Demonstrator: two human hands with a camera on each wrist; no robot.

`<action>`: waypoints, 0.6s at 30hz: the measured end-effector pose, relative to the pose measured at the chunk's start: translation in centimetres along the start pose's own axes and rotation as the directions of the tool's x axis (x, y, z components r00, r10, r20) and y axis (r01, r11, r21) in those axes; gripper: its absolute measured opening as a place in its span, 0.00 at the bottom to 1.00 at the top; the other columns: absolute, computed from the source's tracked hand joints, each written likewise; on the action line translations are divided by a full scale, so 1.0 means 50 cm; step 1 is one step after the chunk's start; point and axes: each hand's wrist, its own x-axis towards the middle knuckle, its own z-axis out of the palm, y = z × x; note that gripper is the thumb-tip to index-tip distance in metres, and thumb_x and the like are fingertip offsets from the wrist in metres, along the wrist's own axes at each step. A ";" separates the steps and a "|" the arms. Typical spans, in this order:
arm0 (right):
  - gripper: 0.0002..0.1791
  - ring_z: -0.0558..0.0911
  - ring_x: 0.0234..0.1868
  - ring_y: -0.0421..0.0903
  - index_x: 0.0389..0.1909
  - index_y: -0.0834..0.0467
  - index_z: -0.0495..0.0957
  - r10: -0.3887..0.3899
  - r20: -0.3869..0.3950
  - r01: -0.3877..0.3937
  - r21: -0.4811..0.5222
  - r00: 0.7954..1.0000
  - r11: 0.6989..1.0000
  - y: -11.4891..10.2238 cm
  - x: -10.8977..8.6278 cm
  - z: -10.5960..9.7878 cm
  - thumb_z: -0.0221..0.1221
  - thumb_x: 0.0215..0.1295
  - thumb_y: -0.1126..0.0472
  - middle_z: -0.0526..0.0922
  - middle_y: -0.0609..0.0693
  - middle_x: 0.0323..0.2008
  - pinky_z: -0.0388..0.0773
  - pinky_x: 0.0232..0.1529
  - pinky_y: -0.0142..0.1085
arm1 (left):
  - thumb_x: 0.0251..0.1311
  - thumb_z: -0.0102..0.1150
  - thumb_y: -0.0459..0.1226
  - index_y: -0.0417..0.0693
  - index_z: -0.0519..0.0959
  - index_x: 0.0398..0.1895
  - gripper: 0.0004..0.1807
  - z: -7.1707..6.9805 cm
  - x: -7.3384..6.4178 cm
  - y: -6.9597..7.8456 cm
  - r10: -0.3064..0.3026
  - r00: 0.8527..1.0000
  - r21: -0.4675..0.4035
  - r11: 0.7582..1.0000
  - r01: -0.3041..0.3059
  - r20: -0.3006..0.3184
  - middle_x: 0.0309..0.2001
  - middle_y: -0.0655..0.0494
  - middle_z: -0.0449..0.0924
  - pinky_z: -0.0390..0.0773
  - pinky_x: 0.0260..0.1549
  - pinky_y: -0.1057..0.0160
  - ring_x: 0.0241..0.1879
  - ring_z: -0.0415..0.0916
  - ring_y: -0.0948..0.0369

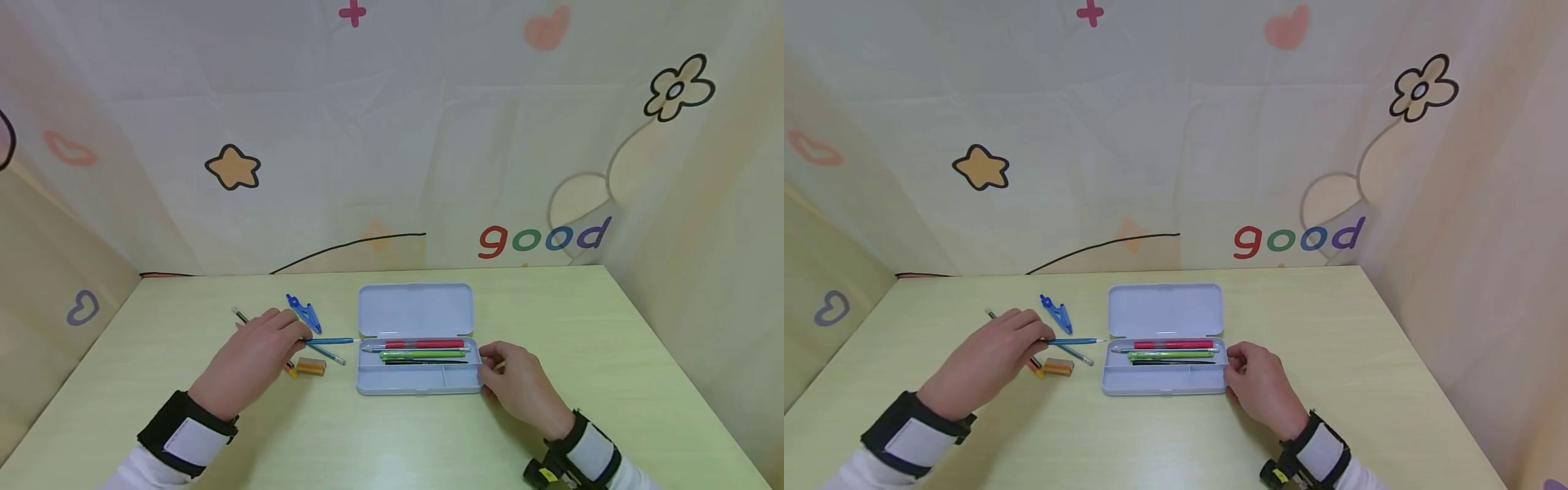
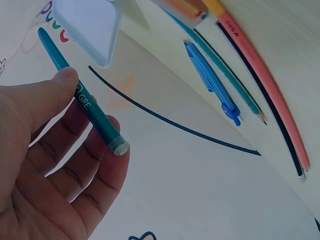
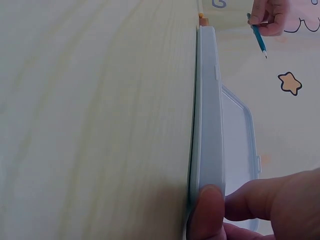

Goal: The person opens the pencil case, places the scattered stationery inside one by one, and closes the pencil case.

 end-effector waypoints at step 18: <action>0.17 0.80 0.27 0.46 0.59 0.68 0.79 0.019 0.006 -0.019 -0.007 1.000 1.000 0.000 0.001 0.001 0.60 0.71 0.69 0.78 0.54 0.36 0.79 0.27 0.33 | 0.61 0.77 0.33 0.47 0.87 0.45 0.11 0.010 0.059 0.039 0.020 1.000 -0.025 0.999 -0.019 0.010 0.39 0.59 0.80 0.83 0.43 0.63 0.40 0.75 0.59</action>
